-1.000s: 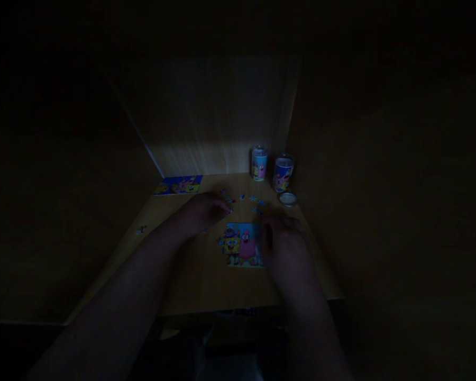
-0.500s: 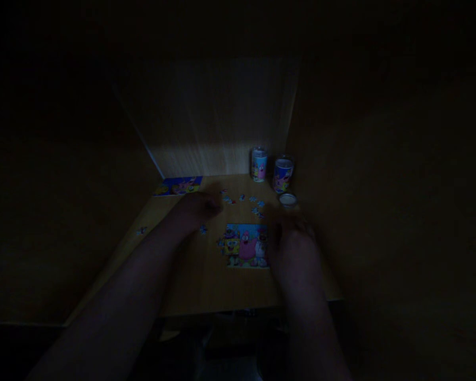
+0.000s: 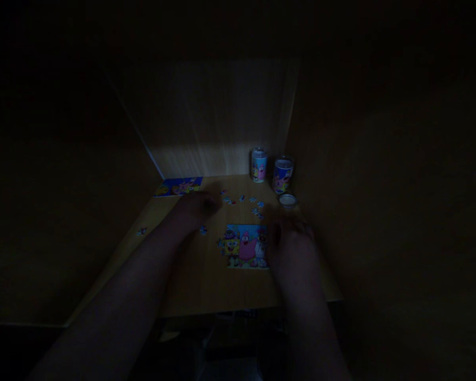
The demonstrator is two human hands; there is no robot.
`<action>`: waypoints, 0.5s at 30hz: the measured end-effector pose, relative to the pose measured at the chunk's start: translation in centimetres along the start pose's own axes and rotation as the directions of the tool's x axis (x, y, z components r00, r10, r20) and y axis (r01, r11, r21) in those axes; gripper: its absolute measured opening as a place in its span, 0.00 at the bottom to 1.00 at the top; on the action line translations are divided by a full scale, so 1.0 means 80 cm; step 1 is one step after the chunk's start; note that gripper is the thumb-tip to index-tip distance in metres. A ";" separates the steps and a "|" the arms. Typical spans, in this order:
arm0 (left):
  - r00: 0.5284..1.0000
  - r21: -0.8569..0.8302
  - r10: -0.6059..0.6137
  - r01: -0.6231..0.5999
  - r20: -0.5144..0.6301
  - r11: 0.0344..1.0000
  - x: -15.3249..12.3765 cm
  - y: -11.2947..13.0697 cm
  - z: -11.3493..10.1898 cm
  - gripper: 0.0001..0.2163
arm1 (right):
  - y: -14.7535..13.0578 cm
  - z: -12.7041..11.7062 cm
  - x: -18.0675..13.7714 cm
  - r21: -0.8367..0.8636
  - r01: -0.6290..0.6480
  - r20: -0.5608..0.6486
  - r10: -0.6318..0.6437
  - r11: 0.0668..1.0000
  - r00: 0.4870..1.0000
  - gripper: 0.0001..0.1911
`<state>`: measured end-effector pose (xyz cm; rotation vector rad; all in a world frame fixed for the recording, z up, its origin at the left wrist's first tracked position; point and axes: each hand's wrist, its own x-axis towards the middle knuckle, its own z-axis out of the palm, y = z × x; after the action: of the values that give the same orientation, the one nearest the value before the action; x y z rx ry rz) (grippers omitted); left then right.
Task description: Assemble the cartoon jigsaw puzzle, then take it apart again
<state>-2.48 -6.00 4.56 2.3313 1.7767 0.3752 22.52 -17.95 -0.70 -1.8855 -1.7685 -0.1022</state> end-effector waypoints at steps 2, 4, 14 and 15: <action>1.000 -0.010 0.004 -0.004 -0.007 1.000 0.000 0.000 0.001 0.09 | -0.001 0.000 0.000 -0.012 -0.004 -0.007 0.004 1.000 1.000 0.13; 1.000 -0.020 0.016 -0.016 -0.014 1.000 0.001 -0.002 0.002 0.09 | -0.001 0.000 0.000 -0.018 -0.006 -0.012 0.006 1.000 1.000 0.13; 0.975 -0.019 0.216 -0.217 -0.059 0.976 0.008 -0.011 0.019 0.13 | -0.001 0.000 0.000 -0.006 0.001 0.025 -0.001 1.000 1.000 0.13; 0.969 -0.017 0.241 -0.242 -0.060 0.970 0.008 -0.011 0.022 0.14 | -0.002 0.000 0.000 -0.005 0.002 0.021 -0.002 1.000 1.000 0.13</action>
<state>-2.61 -5.16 2.66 2.5505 1.5036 0.5012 22.40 -17.93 -0.67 -1.8947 -1.7857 -0.0879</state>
